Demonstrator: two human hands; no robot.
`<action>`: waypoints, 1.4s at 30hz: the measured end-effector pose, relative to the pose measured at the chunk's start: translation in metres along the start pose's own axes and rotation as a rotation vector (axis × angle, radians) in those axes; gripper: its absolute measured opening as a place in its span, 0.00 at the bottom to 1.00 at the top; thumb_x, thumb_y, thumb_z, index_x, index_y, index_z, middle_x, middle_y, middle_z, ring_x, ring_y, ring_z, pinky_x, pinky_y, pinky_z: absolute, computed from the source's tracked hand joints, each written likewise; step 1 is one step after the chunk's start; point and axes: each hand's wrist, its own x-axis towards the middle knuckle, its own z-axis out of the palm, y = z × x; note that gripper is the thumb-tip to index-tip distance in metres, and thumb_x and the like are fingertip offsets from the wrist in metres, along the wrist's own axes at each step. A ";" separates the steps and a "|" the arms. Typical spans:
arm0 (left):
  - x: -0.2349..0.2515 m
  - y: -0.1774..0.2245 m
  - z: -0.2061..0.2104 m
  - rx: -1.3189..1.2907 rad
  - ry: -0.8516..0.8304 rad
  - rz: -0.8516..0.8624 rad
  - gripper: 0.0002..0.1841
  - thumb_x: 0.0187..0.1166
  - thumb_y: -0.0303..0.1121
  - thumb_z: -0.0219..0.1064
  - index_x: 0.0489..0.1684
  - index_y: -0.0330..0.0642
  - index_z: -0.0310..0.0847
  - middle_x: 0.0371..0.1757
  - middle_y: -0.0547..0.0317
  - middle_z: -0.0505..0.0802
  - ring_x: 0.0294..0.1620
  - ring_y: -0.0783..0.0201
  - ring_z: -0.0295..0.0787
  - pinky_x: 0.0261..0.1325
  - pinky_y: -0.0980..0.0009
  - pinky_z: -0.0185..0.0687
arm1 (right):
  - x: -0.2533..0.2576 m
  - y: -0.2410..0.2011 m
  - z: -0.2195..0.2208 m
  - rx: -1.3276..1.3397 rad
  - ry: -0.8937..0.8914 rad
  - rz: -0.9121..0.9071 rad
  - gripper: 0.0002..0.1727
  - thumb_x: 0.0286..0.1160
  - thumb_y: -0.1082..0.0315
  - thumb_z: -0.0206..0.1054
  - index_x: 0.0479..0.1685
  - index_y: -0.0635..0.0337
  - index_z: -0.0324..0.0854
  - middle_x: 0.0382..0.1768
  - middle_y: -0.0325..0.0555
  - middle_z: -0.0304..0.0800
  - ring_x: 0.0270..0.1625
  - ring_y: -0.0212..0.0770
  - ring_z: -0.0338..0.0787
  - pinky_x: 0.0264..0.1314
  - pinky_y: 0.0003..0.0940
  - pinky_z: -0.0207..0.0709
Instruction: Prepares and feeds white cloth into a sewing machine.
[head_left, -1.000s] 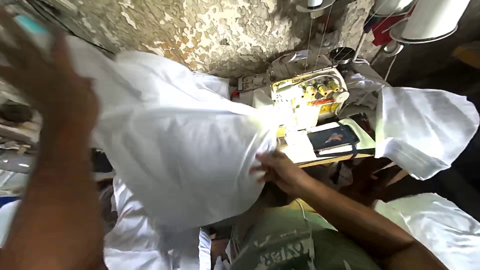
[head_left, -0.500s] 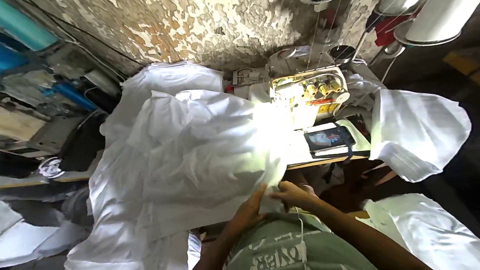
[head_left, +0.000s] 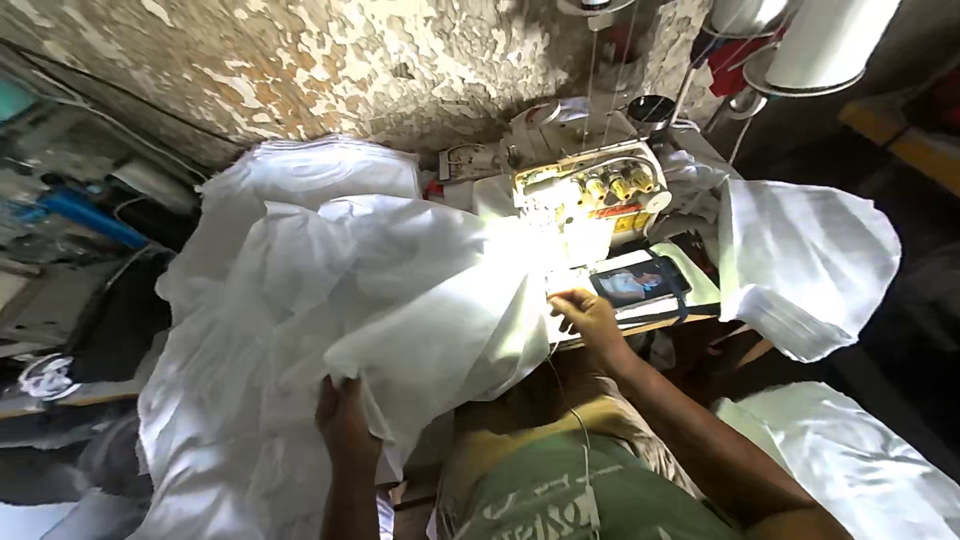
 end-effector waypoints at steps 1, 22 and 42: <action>0.009 -0.004 0.003 0.024 0.016 -0.114 0.22 0.91 0.31 0.55 0.76 0.23 0.67 0.61 0.48 0.85 0.52 0.77 0.81 0.59 0.77 0.79 | 0.011 0.005 -0.006 -0.069 0.096 -0.047 0.13 0.87 0.67 0.62 0.58 0.67 0.82 0.42 0.49 0.90 0.31 0.35 0.86 0.35 0.33 0.82; 0.025 -0.042 0.028 0.446 -0.172 0.069 0.29 0.76 0.29 0.73 0.73 0.22 0.70 0.65 0.26 0.85 0.67 0.43 0.84 0.71 0.48 0.76 | 0.041 0.019 -0.010 -0.058 0.237 0.192 0.16 0.90 0.68 0.57 0.68 0.69 0.70 0.40 0.54 0.86 0.34 0.41 0.87 0.40 0.39 0.84; 0.027 -0.009 -0.002 0.056 0.022 0.227 0.13 0.84 0.26 0.61 0.57 0.21 0.76 0.45 0.65 0.89 0.46 0.87 0.86 0.55 0.83 0.84 | -0.016 0.027 -0.008 0.564 -0.559 0.376 0.05 0.78 0.70 0.65 0.45 0.52 0.84 0.34 0.31 0.95 0.33 0.25 0.91 0.36 0.24 0.85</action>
